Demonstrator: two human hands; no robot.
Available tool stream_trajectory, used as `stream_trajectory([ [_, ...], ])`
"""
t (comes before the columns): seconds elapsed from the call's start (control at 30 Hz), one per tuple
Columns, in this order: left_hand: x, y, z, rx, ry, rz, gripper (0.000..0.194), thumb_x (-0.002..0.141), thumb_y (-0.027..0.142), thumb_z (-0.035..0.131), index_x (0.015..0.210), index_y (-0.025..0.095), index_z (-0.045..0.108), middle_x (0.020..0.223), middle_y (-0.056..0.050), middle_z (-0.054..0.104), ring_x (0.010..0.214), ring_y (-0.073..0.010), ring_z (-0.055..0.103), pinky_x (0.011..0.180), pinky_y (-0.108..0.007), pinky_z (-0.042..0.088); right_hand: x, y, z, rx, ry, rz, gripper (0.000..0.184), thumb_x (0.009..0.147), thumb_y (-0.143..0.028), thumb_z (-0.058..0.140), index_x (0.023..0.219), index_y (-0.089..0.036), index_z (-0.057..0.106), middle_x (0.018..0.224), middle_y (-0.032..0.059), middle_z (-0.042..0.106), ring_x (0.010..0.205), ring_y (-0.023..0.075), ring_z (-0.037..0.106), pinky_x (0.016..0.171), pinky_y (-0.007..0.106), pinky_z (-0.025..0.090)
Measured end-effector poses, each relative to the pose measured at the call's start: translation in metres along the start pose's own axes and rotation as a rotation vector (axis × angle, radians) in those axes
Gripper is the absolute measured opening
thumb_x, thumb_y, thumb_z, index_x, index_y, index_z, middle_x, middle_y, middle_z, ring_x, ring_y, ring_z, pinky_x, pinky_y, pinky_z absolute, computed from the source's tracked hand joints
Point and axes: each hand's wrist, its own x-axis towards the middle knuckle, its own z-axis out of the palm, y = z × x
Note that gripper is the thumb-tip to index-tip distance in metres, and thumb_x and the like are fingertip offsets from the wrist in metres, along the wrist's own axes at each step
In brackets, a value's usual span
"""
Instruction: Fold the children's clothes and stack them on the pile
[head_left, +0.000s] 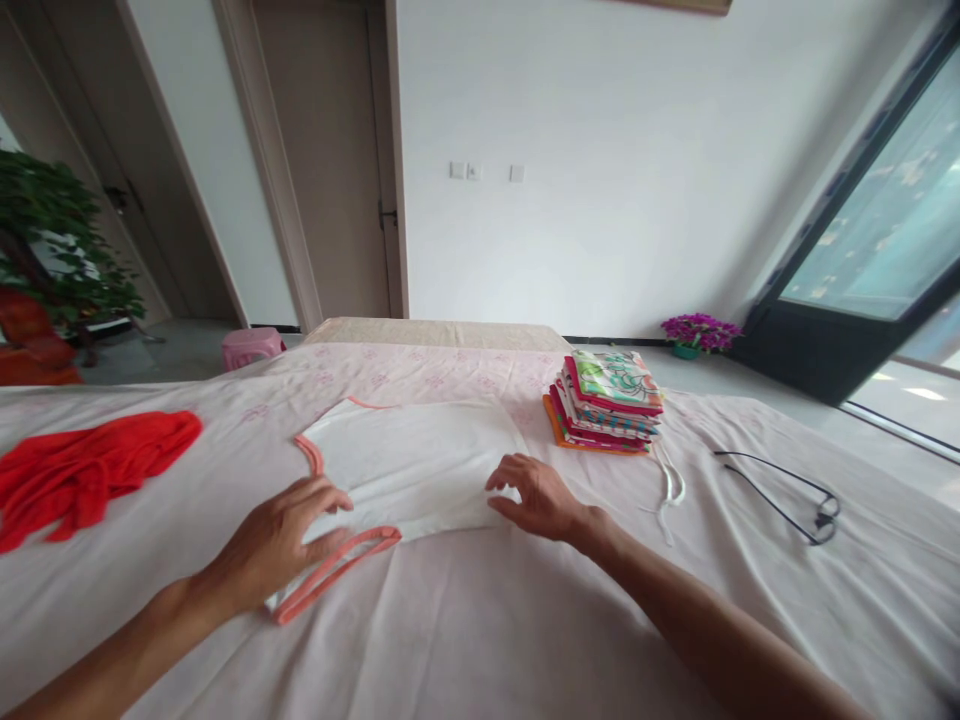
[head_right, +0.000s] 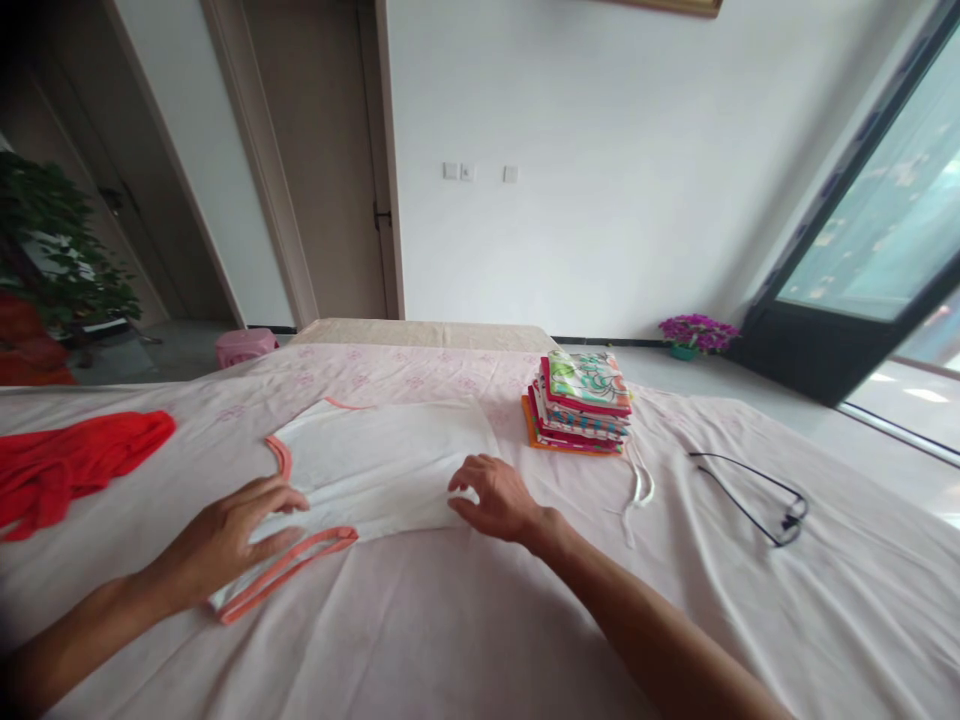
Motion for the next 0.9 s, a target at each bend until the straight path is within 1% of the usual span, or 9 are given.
stream_trajectory([
  [0.1,-0.031,0.026,0.002,0.078,-0.058,0.019,0.027,0.080,0.027,0.058,0.107,0.029,0.063,0.104,-0.001,0.065,0.103,-0.0209,0.059,0.101,-0.036,0.040,-0.023,-0.016,0.004,-0.063,-0.070,-0.065,0.027,0.082,-0.017,0.059,0.106,-0.023,0.068,0.099,0.0054,0.067,0.094,0.0199,0.059,0.085,0.031,0.044],
  [0.17,-0.040,0.030,0.007,0.123,-0.064,-0.032,0.033,0.076,0.015,0.053,0.104,0.029,0.063,0.100,-0.001,0.065,0.102,-0.0213,0.060,0.103,-0.039,0.038,-0.027,-0.016,0.008,-0.121,-0.086,-0.048,0.034,0.080,-0.008,0.052,0.108,-0.022,0.067,0.100,0.0060,0.066,0.095,0.0195,0.058,0.084,0.031,0.043],
  [0.27,-0.043,0.029,0.010,0.137,-0.090,-0.115,0.032,0.079,0.008,0.040,0.094,0.026,0.062,0.094,-0.003,0.065,0.095,-0.0199,0.062,0.091,-0.035,0.043,-0.026,-0.010,0.010,-0.171,-0.075,-0.023,0.037,0.079,-0.003,0.046,0.103,-0.020,0.068,0.099,0.0068,0.066,0.094,0.0193,0.058,0.084,0.030,0.043],
  [0.43,-0.046,0.036,0.000,0.033,-0.208,-0.182,0.028,0.078,0.009,0.038,0.088,0.026,0.058,0.091,-0.001,0.065,0.088,-0.0176,0.063,0.074,-0.028,0.042,-0.035,-0.005,-0.002,-0.160,-0.049,-0.057,0.044,0.069,0.000,0.045,0.098,-0.022,0.069,0.096,0.0049,0.067,0.092,0.0191,0.057,0.082,0.030,0.042],
  [0.57,-0.043,0.044,-0.016,-0.075,-0.361,-0.296,0.018,0.088,0.032,0.043,0.080,0.026,0.058,0.070,0.002,0.064,0.073,-0.0177,0.063,0.062,-0.025,0.038,-0.042,-0.008,-0.018,-0.115,-0.141,0.001,0.042,0.067,-0.003,0.046,0.095,-0.023,0.070,0.092,0.0028,0.070,0.090,0.0181,0.061,0.083,0.028,0.044],
  [0.63,-0.033,0.049,-0.020,-0.059,-0.330,-0.323,0.030,0.091,0.043,0.039,0.075,0.025,0.057,0.071,0.000,0.066,0.073,-0.0186,0.064,0.063,-0.026,0.038,-0.035,-0.014,-0.024,-0.076,-0.124,0.098,0.039,0.074,-0.005,0.044,0.096,-0.023,0.071,0.096,0.0031,0.071,0.092,0.0176,0.063,0.085,0.028,0.045],
  [0.73,-0.004,0.061,-0.011,-0.024,-0.197,-0.305,0.036,0.095,0.042,0.032,0.081,0.024,0.060,0.085,-0.004,0.070,0.083,-0.0197,0.066,0.071,-0.029,0.043,-0.008,-0.033,-0.017,-0.036,-0.027,0.189,0.044,0.088,-0.011,0.036,0.118,-0.018,0.065,0.117,0.0082,0.068,0.108,0.0186,0.062,0.095,0.029,0.044],
  [0.83,0.029,0.072,0.017,-0.003,-0.038,-0.206,0.038,0.095,0.032,0.031,0.113,0.020,0.062,0.117,-0.010,0.068,0.114,-0.0209,0.061,0.096,-0.033,0.043,0.025,-0.057,0.016,-0.053,-0.029,0.061,0.048,0.097,-0.020,0.033,0.141,-0.009,0.048,0.143,0.0153,0.052,0.135,0.0218,0.043,0.111,0.034,0.033],
  [0.9,0.043,0.072,0.040,0.045,0.020,-0.195,0.045,0.096,0.032,0.032,0.131,0.014,0.054,0.138,-0.015,0.057,0.131,-0.0226,0.049,0.108,-0.035,0.037,0.043,-0.069,0.044,-0.059,-0.040,0.074,0.054,0.100,-0.032,0.035,0.148,-0.008,0.036,0.155,0.0163,0.036,0.145,0.0244,0.028,0.117,0.040,0.026],
])
